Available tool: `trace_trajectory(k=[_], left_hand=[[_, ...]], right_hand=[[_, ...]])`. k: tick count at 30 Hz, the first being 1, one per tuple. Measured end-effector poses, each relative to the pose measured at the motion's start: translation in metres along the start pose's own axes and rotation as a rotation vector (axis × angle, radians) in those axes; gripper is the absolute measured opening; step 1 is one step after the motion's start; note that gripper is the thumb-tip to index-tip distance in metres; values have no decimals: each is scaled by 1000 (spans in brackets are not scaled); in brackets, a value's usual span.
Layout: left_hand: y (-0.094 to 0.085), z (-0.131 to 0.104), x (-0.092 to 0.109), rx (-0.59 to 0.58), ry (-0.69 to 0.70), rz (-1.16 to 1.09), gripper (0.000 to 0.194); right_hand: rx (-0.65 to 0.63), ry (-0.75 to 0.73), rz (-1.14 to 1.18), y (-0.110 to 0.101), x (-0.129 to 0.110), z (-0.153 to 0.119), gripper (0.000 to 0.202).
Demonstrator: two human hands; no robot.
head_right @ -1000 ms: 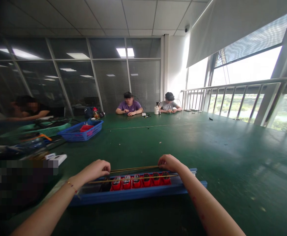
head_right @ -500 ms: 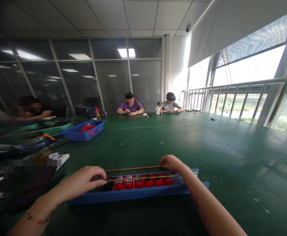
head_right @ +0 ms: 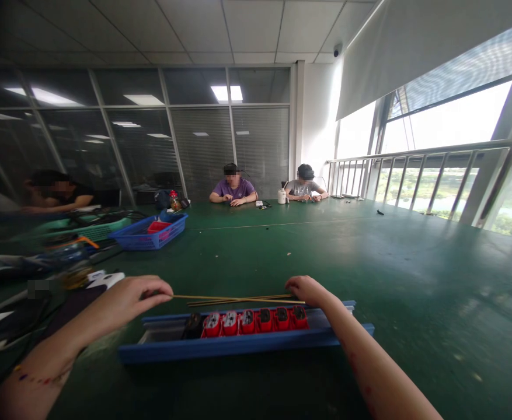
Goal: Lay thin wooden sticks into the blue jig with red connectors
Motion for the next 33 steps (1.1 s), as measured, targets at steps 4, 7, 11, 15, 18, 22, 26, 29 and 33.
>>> trace_trajectory(k=[4,7,11,15,18,22,26,29,33], left_hand=[[3,8,-21,-25,-43,15,22],[25,17,-25,-88,-43,4,22],[63,27,-23,-187,-33,-58,20],[94,39,-20,-263,-32,-69,14],[104,50,-18,-265,-25,-30,9],[109,61,-17,-245,-4,44,8],[113,66,-15,-256,23,91,12],[116,67,-12,-284,46,107,19],[119,69,-8,-291,69,132,25]], right_hand=[[52,33,61,-4,4,-1,35],[46,43,116,-3,4,-1,38],[-6,10,36,0,-4,-2,43],[-101,-52,-98,4,-17,-2,36],[-127,-62,-199,3,-25,0,24],[-124,-63,-342,2,-34,1,27],[-170,-60,-469,6,-39,3,30],[-218,-51,-491,11,-42,7,30],[-243,-39,-481,14,-42,11,28]])
Point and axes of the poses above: each hand's wrist, its own z-axis towards the middle knuckle, its own y-axis out of the palm, x = y × z, the point moved 10 cm from there along z, towards the middle knuckle, and after that the axes turned 4 degrees about z, right-handed, at the moved point
